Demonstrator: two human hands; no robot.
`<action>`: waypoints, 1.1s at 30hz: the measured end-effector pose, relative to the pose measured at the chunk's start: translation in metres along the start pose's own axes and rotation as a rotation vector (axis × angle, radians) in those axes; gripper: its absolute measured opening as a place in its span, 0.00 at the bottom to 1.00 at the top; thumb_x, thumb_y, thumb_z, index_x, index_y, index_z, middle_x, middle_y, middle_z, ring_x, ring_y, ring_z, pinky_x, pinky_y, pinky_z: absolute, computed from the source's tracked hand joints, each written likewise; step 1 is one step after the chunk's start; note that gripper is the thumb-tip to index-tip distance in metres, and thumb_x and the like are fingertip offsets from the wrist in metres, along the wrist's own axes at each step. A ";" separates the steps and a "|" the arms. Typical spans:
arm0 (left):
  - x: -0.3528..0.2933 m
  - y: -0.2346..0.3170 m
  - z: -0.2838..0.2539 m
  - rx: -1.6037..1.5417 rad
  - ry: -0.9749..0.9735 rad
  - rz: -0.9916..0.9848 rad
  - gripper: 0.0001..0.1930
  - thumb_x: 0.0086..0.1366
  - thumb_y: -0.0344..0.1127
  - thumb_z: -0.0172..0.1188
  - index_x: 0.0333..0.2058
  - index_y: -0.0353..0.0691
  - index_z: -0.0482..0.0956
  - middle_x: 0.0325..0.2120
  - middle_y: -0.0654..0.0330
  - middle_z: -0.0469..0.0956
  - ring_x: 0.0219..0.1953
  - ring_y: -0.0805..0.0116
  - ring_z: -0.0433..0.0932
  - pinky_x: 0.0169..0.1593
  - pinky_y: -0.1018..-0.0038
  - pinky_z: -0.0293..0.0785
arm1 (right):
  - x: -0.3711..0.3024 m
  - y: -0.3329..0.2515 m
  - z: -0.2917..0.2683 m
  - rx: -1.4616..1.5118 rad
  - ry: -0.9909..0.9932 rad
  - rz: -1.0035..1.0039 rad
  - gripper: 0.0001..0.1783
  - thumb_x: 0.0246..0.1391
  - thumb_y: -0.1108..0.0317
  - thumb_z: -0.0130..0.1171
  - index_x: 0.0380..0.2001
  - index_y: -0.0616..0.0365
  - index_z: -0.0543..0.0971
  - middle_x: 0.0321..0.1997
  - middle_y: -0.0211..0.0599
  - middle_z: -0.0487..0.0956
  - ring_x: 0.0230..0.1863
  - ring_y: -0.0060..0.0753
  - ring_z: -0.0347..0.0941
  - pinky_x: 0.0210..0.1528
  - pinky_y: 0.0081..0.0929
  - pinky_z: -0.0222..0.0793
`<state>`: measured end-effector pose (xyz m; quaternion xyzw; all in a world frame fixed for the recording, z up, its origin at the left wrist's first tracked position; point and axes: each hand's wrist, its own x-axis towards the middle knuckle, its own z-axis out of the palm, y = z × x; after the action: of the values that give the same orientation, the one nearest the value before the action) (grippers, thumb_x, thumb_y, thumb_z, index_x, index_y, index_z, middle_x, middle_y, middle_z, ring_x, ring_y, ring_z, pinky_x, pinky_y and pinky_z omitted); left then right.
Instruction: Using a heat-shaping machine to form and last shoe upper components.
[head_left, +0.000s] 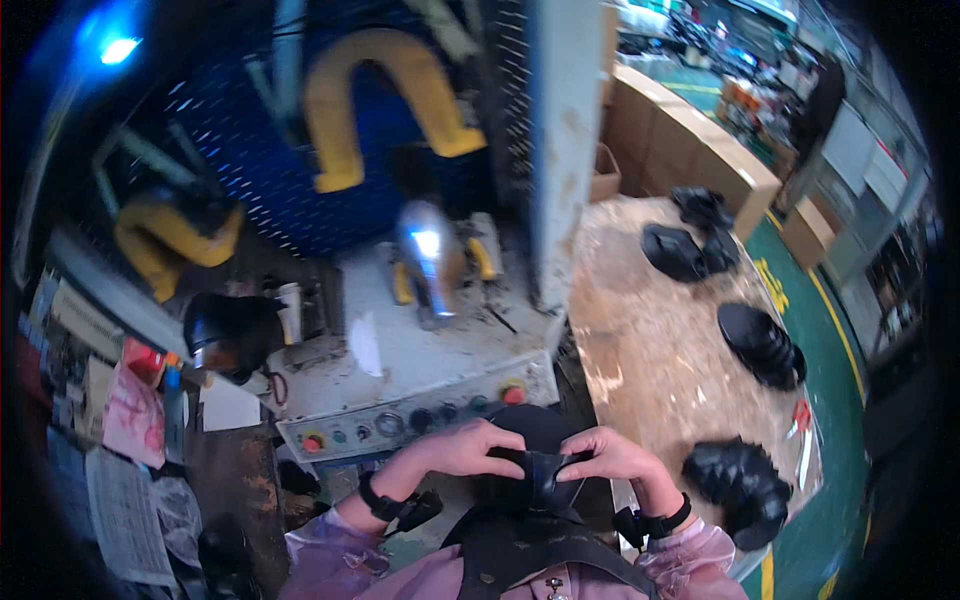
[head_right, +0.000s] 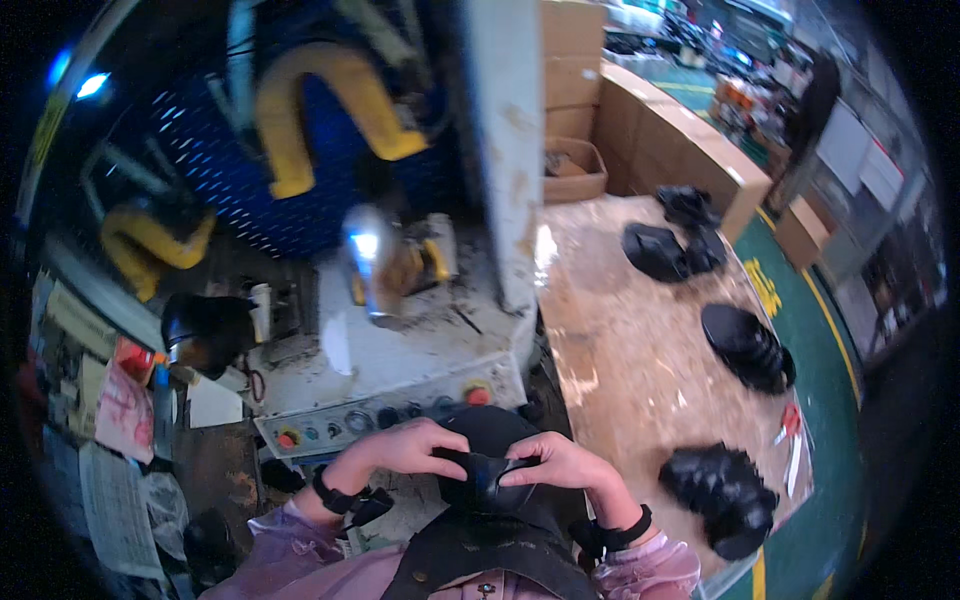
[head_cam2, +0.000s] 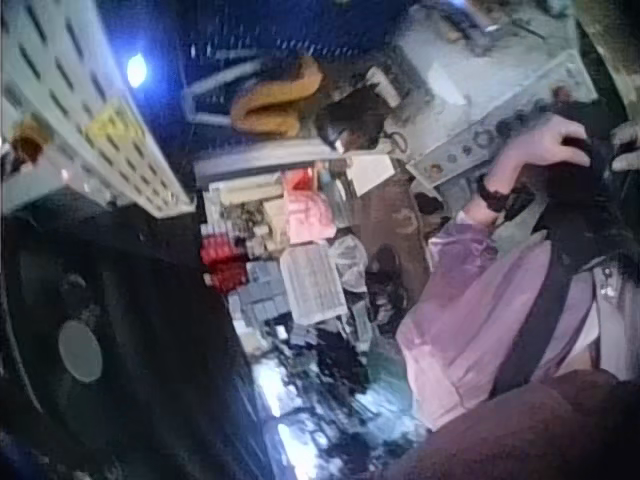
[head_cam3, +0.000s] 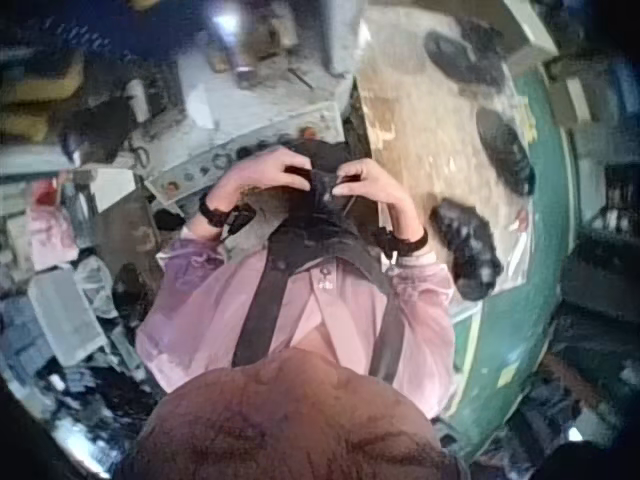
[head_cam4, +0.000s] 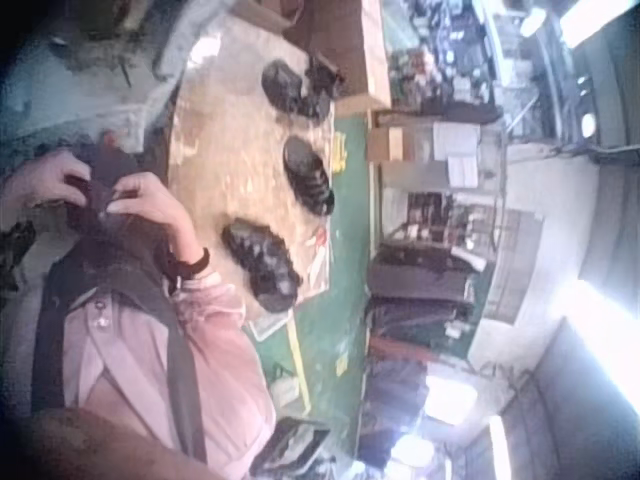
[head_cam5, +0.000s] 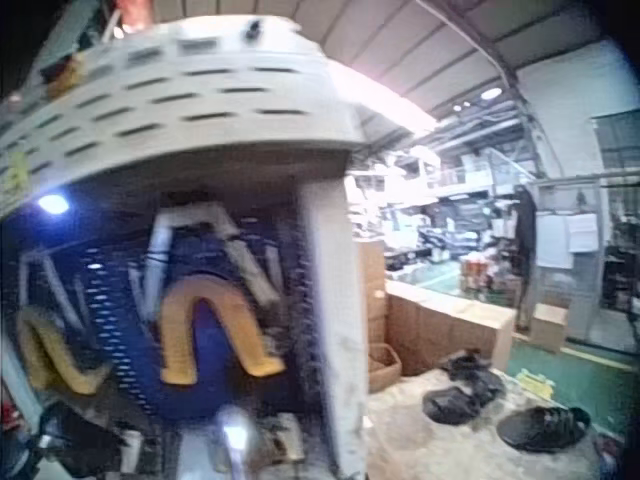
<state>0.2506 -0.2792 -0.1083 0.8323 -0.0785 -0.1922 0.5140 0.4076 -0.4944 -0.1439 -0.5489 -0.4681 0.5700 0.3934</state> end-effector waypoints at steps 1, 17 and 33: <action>-0.023 0.002 -0.009 0.009 0.039 -0.005 0.10 0.56 0.32 0.63 0.36 0.35 0.77 0.27 0.56 0.76 0.30 0.64 0.74 0.39 0.74 0.69 | 0.012 -0.015 0.003 -0.049 0.040 -0.080 0.13 0.49 0.65 0.64 0.34 0.64 0.78 0.30 0.26 0.77 0.34 0.16 0.69 0.39 0.19 0.65; 0.004 -0.010 -0.184 -0.434 1.443 0.363 0.06 0.61 0.30 0.58 0.30 0.34 0.80 0.23 0.69 0.77 0.25 0.83 0.69 0.31 0.84 0.65 | 0.211 -0.152 -0.064 0.436 0.992 -0.441 0.11 0.52 0.62 0.63 0.28 0.59 0.79 0.24 0.25 0.77 0.25 0.15 0.69 0.29 0.16 0.65; -0.011 0.044 -0.183 -0.070 1.045 0.309 0.28 0.72 0.52 0.34 0.41 0.34 0.78 0.38 0.58 0.78 0.43 0.70 0.74 0.53 0.74 0.64 | 0.158 -0.053 -0.016 0.629 0.591 -0.311 0.26 0.59 0.48 0.49 0.53 0.55 0.71 0.51 0.33 0.75 0.50 0.27 0.70 0.54 0.27 0.64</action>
<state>0.3169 -0.1452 0.0059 0.7781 0.0726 0.3224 0.5342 0.4065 -0.3269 -0.1333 -0.4650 -0.2168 0.4377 0.7384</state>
